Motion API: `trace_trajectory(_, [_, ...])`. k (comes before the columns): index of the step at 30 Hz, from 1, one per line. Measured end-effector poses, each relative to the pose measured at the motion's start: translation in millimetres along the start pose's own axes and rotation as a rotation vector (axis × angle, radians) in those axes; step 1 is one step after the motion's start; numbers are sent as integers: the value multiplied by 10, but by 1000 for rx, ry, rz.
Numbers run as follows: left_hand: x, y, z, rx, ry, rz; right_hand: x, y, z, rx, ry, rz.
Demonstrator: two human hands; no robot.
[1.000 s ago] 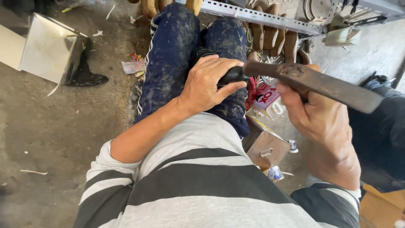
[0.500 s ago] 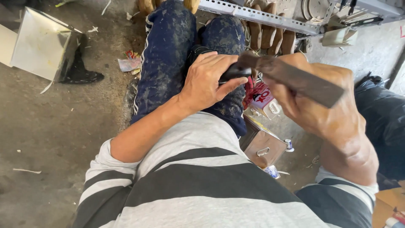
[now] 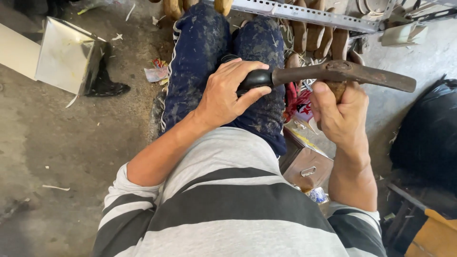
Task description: Shaping and hammering leather shoes over a last in a workshop environment.
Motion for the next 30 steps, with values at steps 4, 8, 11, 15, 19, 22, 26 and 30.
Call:
trace_trajectory(4, [-104, 47, -111, -44, 52, 36, -12, -212, 252, 320, 36, 21])
trace_trajectory(8, [-119, 202, -97, -128, 48, 44, -80, -429, 259, 479, 25, 75])
trace_trajectory(11, [-171, 339, -110, -208, 62, 53, -95, -517, 180, 481, 51, 57])
trace_trajectory(15, [-274, 522, -174, -336, 55, 105, -57, -475, -21, 176, 187, 77])
trace_trajectory(19, [-317, 574, -166, -369, 45, 161, -65, -423, -237, 200, 251, 99])
trace_trajectory(22, [-320, 558, -178, -371, 38, 150, -48, -522, -517, -48, 484, 132])
trace_trajectory(26, [-402, 584, -333, -379, 41, 154, 7, -451, -590, -124, 510, 199])
trace_trajectory(30, [-343, 569, -187, -291, 76, 47, -9, -492, -649, -242, 498, 78])
Point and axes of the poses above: each hand's wrist, its own x-axis towards the middle knuckle, its own y-axis out of the back of the hand, z = x × y, the point moved 7 cm from there along x, towards the middle knuckle, and after that the axes turned 10 degrees about -y, right-handed, at the moved point
